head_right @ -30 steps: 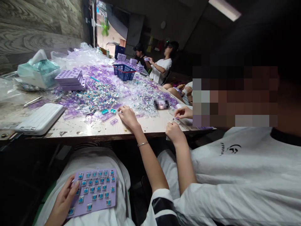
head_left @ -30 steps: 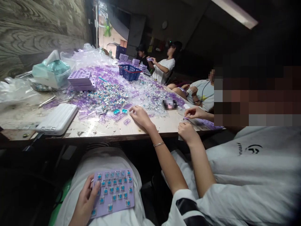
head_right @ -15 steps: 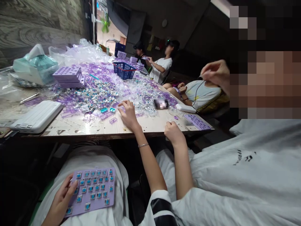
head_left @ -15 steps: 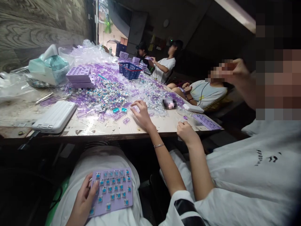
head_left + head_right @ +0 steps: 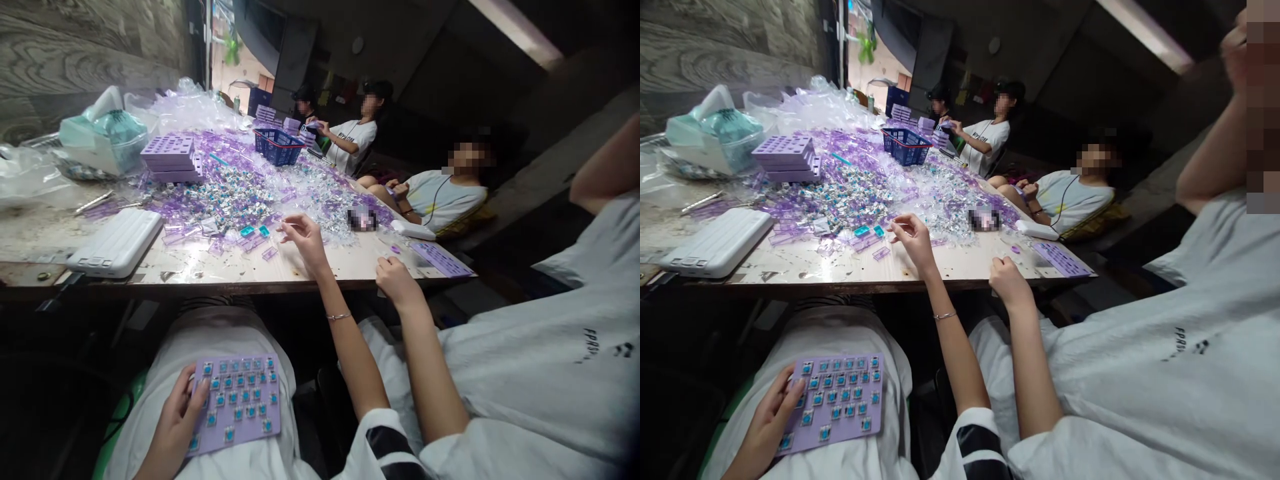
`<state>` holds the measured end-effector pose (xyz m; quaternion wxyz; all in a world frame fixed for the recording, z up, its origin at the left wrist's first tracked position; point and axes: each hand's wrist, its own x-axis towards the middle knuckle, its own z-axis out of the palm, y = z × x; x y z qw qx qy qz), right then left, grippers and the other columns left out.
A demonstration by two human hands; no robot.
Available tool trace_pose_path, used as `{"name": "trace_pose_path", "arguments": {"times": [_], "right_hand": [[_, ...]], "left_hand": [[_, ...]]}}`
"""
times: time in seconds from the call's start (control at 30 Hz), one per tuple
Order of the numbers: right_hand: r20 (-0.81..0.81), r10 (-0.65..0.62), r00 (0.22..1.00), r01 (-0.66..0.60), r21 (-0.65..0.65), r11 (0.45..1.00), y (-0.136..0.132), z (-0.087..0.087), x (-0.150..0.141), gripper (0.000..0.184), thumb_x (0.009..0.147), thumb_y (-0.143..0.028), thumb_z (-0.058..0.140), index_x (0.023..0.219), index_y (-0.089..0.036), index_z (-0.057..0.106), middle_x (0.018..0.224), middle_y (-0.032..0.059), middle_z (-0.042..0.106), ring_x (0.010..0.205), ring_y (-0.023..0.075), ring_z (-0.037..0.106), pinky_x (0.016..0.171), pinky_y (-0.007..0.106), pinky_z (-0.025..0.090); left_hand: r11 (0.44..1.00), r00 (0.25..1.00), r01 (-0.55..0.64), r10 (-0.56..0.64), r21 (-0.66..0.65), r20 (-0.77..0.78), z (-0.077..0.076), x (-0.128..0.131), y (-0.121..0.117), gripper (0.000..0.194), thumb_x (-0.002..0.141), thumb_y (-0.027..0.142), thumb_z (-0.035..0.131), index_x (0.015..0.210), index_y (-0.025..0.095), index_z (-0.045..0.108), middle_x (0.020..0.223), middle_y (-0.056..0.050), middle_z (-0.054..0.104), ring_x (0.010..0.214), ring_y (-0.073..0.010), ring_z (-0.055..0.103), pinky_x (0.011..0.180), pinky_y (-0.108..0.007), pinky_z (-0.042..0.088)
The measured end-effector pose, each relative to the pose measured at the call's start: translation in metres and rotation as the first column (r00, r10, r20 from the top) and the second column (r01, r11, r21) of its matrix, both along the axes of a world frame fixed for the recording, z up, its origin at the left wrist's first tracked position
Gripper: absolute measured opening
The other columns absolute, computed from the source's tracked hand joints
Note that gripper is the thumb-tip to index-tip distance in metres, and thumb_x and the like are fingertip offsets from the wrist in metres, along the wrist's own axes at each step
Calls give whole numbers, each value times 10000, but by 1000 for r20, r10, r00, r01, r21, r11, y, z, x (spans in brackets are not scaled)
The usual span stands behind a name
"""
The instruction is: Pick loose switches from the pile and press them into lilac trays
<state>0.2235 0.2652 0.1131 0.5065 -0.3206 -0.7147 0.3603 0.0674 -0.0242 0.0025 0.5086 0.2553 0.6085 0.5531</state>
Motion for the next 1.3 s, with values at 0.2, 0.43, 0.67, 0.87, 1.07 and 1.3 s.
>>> {"name": "trace_pose_path", "arguments": {"times": [0.2, 0.43, 0.67, 0.87, 1.07, 1.3], "right_hand": [[-26, 11, 1000, -14, -143, 990, 11, -11, 3, 234, 780, -416, 664, 863, -223, 562, 822, 8, 629, 789, 160, 673, 615, 266, 573], [40, -218, 975, 221, -88, 971, 40, -9, 15, 83, 846, -250, 536, 920, -212, 531, 940, 51, 619, 927, 167, 646, 863, 347, 547], [368, -309, 877, 269, 157, 950, 12, 0, 25, 145, 828, -206, 549, 909, -202, 668, 974, 76, 634, 1031, 242, 556, 989, 440, 418], [578, -282, 766, 181, 227, 957, 4, -1, 5, 127, 783, -257, 664, 858, -168, 712, 898, 73, 601, 985, 257, 556, 928, 407, 427], [572, -309, 760, 158, 299, 941, 1, -3, 2, 124, 834, -190, 601, 877, -166, 714, 964, 93, 619, 1030, 261, 546, 967, 418, 409], [361, -243, 900, 139, 289, 947, -23, 3, 12, 105, 842, -184, 617, 790, -159, 705, 907, 82, 683, 967, 231, 616, 932, 418, 471]], "left_hand": [[1000, 1000, -1, 1, -13, 5, 0, 0, -1, 576, 733, 639, 656, 1116, 224, 545, 961, -16, 699, 837, -192, 666, 686, -196, 509], [1000, 1000, 2, -2, -22, 5, 3, 0, -1, 593, 728, 652, 658, 1123, 226, 541, 952, -9, 693, 829, -181, 654, 691, -190, 505], [1000, 1000, 3, -3, -12, -20, 1, 0, 0, 619, 721, 667, 655, 1133, 217, 549, 921, -14, 695, 798, -190, 649, 643, -197, 496], [999, 999, 34, -34, -20, 5, 2, 0, -1, 618, 739, 667, 643, 1152, 224, 521, 951, -5, 685, 816, -175, 641, 675, -189, 498], [998, 998, 56, -55, -17, 11, 4, -2, -2, 583, 770, 647, 628, 1153, 226, 501, 914, 5, 671, 771, -156, 619, 676, -188, 488], [994, 994, 112, -112, 17, -3, 0, -6, -1, 531, 829, 605, 587, 1158, 201, 481, 849, -9, 655, 725, -161, 615, 642, -212, 487]]}}
